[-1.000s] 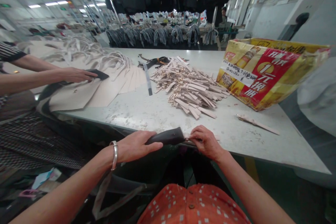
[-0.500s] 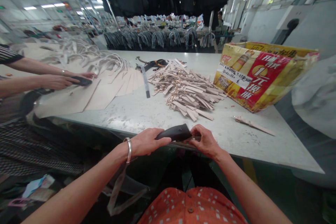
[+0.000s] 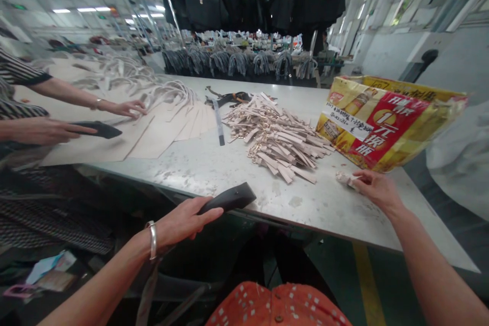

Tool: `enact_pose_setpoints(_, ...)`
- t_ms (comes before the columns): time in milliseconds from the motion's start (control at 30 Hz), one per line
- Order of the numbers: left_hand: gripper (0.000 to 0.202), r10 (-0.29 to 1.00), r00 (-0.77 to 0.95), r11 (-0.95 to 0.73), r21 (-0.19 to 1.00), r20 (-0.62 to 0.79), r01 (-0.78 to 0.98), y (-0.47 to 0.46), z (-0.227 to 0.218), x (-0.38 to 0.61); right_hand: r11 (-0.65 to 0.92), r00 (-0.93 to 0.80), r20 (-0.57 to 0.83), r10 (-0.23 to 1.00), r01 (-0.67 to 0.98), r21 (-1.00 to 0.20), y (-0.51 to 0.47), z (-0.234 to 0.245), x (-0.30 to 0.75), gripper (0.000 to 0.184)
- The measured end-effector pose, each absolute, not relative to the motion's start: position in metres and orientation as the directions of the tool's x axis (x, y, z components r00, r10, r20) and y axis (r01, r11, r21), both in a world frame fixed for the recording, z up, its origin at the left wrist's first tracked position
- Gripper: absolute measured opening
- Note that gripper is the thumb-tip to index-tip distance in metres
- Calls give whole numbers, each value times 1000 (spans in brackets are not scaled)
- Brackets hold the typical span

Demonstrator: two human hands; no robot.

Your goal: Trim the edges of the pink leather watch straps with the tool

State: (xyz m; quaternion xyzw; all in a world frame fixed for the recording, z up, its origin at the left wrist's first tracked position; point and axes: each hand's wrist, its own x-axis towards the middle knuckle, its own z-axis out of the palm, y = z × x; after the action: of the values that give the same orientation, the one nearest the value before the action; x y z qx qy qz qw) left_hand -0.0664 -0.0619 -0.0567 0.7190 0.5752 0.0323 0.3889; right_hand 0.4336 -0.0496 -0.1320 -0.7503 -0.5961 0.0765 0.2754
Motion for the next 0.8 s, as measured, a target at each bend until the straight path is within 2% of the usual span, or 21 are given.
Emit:
enact_pose_setpoints(133,47,865,323,-23,612,-383,790,-63,-58,-73,-283,354,292,889,924,-259,-43,-141,448,27)
enact_pose_setpoints(200,47,870,311,-14,612,-382,791,-63,-59,-75,-294,361,392,846,930,-222,-36,-144,433,27)
enact_pose_setpoints(300,47,872,307,-12,611,-381,791,-64,-61,-76,-96,245,519,819,950,-296,-18,-143,383,27)
enact_pose_setpoints(367,47,870,310,-12,613,-383,790,-65,-61,-74,96,121,510,852,920,-380,-2,-138,337,24)
enact_pose_setpoints(467,49,870,321,-18,627,-373,779,-67,-61,-71,250,-37,454,890,873,-418,23,-128,268,20)
enact_pose_setpoints(533,49,871,336,-38,634,-358,773,-69,-59,-69,267,-61,422,905,853,-448,38,-124,232,23)
enact_pose_setpoints(600,49,873,346,-53,638,-343,768,-72,-59,-69,214,-22,344,939,820,-531,51,-121,210,23)
enact_pose_setpoints(800,52,888,321,-41,638,-329,769,-79,-60,-75,99,77,221,972,721,-686,70,-119,197,7)
